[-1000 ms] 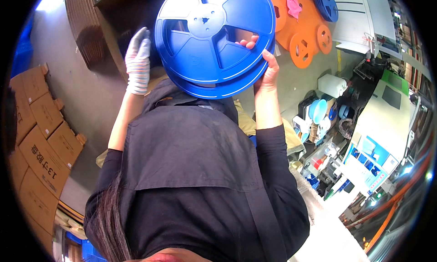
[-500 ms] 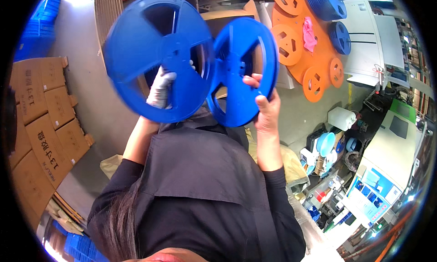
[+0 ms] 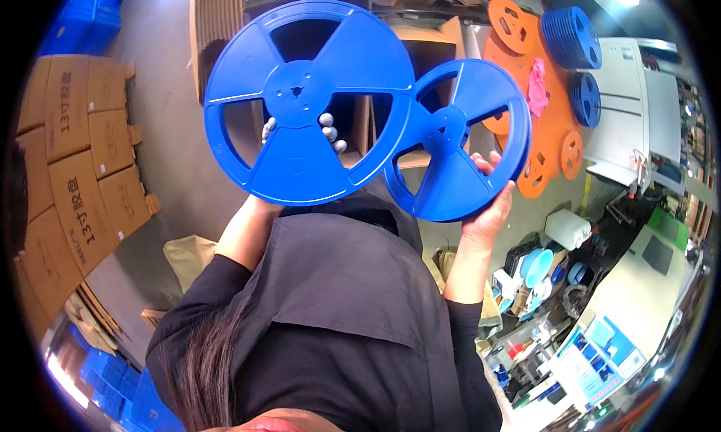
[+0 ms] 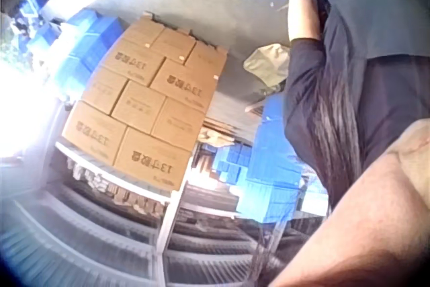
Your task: The person stacks blue plastic spools into a cardboard box. They pick up spools from a pile, separate them, and place them into the box one by one or in small groups. The person wears white gloves and works in a cluttered storage area.
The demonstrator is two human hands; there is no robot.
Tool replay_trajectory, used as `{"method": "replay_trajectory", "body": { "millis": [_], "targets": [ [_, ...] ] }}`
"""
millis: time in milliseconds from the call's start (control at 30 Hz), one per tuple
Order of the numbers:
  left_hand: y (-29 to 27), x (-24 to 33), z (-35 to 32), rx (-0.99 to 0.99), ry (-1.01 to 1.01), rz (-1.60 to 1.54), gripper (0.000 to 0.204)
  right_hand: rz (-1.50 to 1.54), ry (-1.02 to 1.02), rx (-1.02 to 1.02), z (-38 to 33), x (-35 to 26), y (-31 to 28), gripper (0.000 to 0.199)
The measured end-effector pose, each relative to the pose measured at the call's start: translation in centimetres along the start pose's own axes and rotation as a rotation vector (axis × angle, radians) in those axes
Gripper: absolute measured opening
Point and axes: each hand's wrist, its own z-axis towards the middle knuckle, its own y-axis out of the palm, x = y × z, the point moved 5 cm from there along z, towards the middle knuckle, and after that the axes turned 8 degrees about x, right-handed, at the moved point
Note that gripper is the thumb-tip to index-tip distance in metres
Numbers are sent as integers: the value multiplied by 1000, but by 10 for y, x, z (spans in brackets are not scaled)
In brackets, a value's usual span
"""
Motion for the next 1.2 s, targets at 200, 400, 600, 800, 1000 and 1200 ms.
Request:
{"method": "replay_trajectory", "body": {
  "millis": [200,400,600,800,1000,1200],
  "targets": [
    [-11,0,5,-115,-28,-50,82,274,110,50,1,11,-10,50],
    [-8,11,-6,23,73,169,73,361,105,131,9,16,-40,41],
    [5,48,-17,-217,170,70,76,573,93,94,14,10,-49,34],
    [14,75,-31,-315,265,202,79,735,144,-12,11,5,-27,31],
    [-3,72,-34,-250,277,189,78,974,356,-53,22,7,-20,31],
    [-19,74,-38,-207,284,245,81,932,310,-3,31,11,-22,31]
  ]
}}
